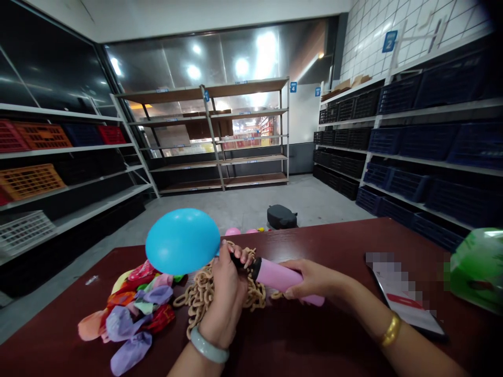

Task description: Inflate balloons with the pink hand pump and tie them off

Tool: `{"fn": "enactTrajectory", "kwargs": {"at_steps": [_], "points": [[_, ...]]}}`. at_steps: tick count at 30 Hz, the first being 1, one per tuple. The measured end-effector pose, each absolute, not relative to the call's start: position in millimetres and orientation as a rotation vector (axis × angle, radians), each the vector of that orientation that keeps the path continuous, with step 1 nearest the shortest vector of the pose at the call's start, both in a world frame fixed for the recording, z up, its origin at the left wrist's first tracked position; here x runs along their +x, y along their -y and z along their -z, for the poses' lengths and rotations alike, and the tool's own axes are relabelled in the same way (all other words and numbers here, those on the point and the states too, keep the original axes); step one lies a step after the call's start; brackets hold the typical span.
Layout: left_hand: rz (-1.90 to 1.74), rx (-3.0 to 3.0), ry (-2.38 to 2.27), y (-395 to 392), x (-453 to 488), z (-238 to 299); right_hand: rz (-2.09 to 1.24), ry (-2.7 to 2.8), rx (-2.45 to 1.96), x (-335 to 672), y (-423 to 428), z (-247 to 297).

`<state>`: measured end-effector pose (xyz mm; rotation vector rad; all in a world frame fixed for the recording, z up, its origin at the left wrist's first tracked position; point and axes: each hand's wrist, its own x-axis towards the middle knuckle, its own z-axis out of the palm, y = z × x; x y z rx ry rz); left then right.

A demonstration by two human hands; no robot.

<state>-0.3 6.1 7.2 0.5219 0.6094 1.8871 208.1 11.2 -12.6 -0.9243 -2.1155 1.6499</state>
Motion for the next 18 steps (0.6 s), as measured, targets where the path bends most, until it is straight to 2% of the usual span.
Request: {"fn": "enactTrajectory", "kwargs": {"at_steps": [10,18], "points": [[-2.025,0.462,-0.519,-18,-74,-27,-1.698,2.140,-1.000,248,-26,2],[-2.016,0.486,-0.474,-3,-44,-34,-1.490,2.276,-0.973,262,-24,-11]]}}
